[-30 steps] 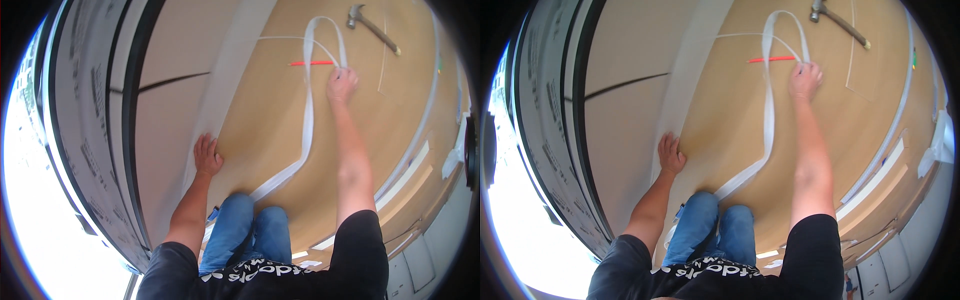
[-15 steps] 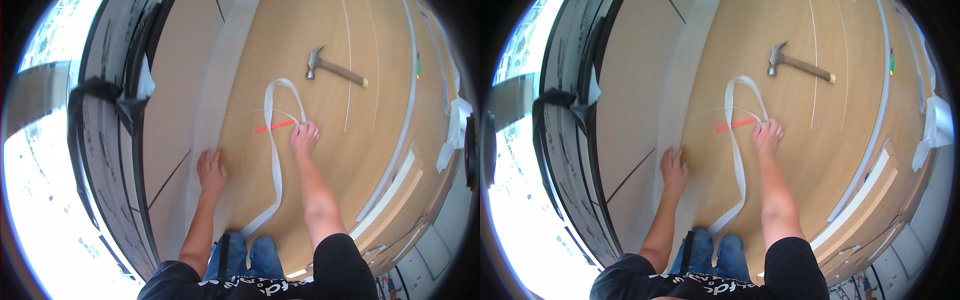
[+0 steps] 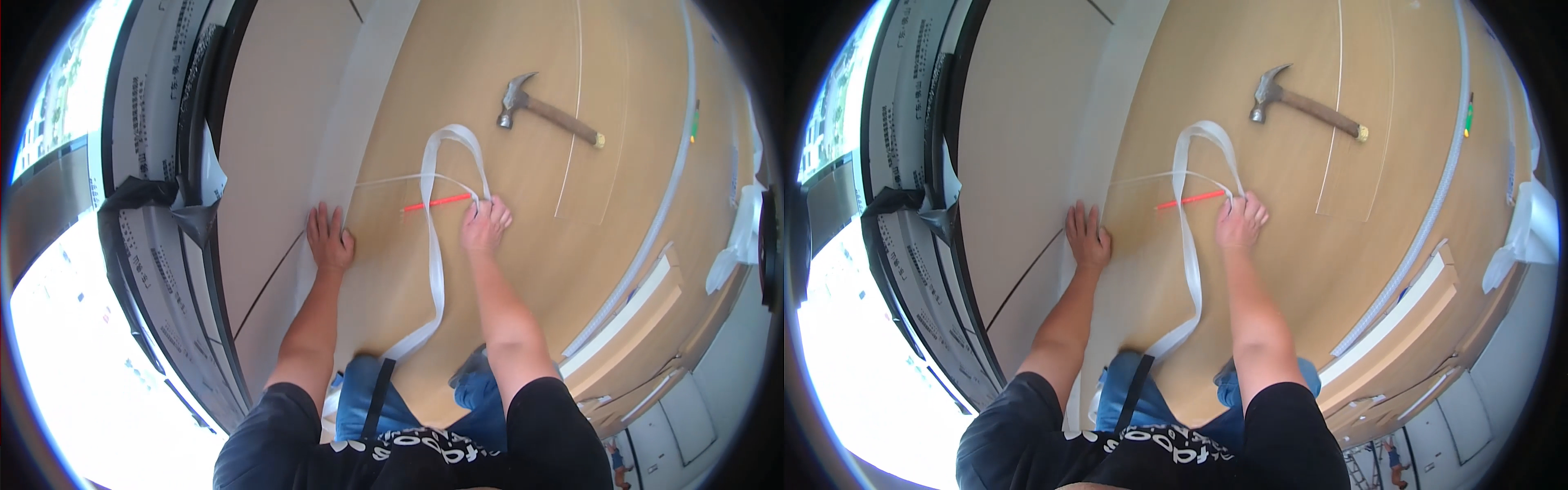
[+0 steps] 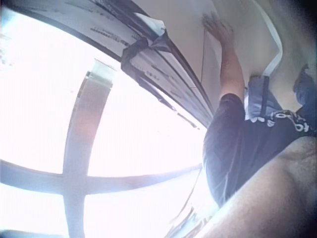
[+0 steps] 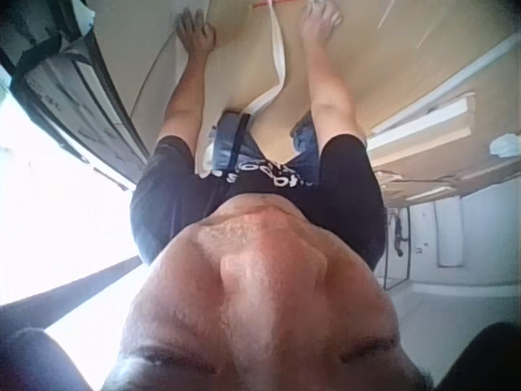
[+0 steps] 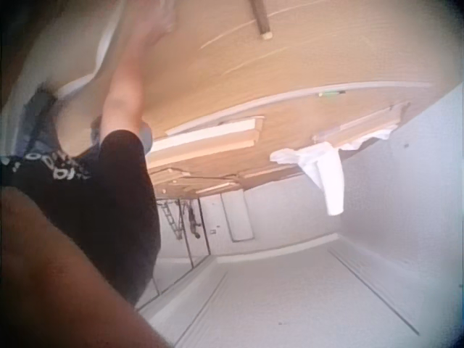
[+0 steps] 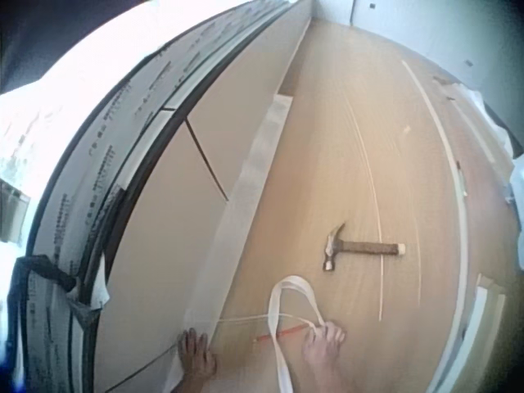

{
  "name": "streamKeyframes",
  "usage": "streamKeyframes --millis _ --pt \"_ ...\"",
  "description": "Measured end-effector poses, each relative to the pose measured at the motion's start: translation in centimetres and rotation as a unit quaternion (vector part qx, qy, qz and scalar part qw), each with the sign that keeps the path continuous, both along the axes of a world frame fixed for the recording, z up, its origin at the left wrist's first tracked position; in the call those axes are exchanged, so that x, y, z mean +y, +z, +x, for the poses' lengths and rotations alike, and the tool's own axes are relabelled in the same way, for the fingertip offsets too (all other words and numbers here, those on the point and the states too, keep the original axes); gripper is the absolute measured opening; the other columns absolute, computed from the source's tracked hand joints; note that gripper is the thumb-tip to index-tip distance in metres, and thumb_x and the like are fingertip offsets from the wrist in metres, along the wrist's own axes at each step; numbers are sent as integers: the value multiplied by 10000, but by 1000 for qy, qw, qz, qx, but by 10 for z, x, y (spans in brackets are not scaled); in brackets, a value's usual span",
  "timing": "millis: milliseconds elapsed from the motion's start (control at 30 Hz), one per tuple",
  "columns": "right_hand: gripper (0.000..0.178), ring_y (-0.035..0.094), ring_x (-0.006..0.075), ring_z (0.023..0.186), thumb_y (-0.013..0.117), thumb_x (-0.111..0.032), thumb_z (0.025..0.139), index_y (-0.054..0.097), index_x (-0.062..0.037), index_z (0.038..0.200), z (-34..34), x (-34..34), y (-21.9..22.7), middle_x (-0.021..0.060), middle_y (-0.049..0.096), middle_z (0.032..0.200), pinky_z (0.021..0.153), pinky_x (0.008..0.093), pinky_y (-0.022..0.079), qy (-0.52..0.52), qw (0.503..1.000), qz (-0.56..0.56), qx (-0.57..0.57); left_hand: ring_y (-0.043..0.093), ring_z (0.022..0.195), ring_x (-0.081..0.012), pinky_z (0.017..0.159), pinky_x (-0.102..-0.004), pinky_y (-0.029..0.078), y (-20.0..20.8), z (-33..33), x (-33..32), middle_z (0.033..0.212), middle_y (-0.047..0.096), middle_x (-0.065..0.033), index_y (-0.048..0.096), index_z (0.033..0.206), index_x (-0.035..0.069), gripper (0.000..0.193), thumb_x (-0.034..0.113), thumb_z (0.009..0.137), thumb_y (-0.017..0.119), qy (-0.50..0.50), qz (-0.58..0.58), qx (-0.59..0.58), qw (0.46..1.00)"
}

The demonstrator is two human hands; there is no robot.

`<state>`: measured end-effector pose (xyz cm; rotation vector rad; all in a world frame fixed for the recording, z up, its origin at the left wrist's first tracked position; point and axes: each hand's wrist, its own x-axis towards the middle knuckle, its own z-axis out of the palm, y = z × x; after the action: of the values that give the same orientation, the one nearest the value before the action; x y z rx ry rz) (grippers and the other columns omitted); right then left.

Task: The person positions wooden floor panels against the wall, taps them into place with a hammer, and applies a white adhesive trim strip along the base of the wall, trimming it to length with a utility knife.

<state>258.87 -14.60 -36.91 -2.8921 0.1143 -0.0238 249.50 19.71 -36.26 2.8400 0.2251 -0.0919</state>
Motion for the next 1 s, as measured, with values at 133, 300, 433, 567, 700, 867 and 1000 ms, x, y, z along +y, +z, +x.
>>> streamKeyframes --millis 133,300,433,567,700,867,1000 --pt "170 516 401 1173 664 -213 915 631 -50 954 -3 -9 3 188 572 1235 1043 556 383 4 1000 2 1 321 1473 -475 1180 -618 287 4 1 -10 1635 345 -201 508 1477 120 652 180 835 599 -8 -4 11 1000" --pt "168 520 397 1176 638 -229 926 648 -66 963 -5 -8 1 168 582 1226 1046 557 386 0 1000 18 12 320 1474 -476 1182 -620 289 -1 -9 -7 1633 344 -199 507 1472 113 655 206 833 614 3 30 22 999" --pt "197 539 361 1187 649 -294 929 680 -112 996 5 -13 -4 119 597 1236 1059 543 390 24 1000 -19 -4 317 1484 -463 1187 -619 296 12 1 -16 1627 347 -206 480 1487 118 669 187 840 636 11 46 10 999" --pt "199 517 336 1239 641 -288 934 678 -114 1024 2 11 25 107 593 1271 1077 510 379 23 997 73 3 488 1363 -425 1103 -542 421 79 -30 -32 1524 468 -236 516 1418 57 532 196 917 629 108 29 44 993" --pt "215 524 313 1243 626 -282 949 681 -104 1057 -7 -25 24 101 591 1276 1079 500 387 24 993 111 44 550 1293 -394 1065 -502 457 194 -139 -154 1472 526 -212 537 1405 86 521 282 934 644 115 -18 141 983" --pt "222 673 294 915 552 -248 1008 645 -50 1046 92 -132 8 131 667 962 784 473 549 49 946 262 184 506 1386 -410 1101 -501 479 270 -295 -193 1614 357 -229 493 1492 128 662 345 903 704 231 -39 305 923" --pt "166 620 170 541 554 -183 998 590 -52 903 139 -239 92 71 654 702 477 312 488 -114 818 554 110 550 1316 -455 1069 -516 499 316 -387 -164 1612 322 -266 428 1511 90 720 349 903 715 325 4 308 894"
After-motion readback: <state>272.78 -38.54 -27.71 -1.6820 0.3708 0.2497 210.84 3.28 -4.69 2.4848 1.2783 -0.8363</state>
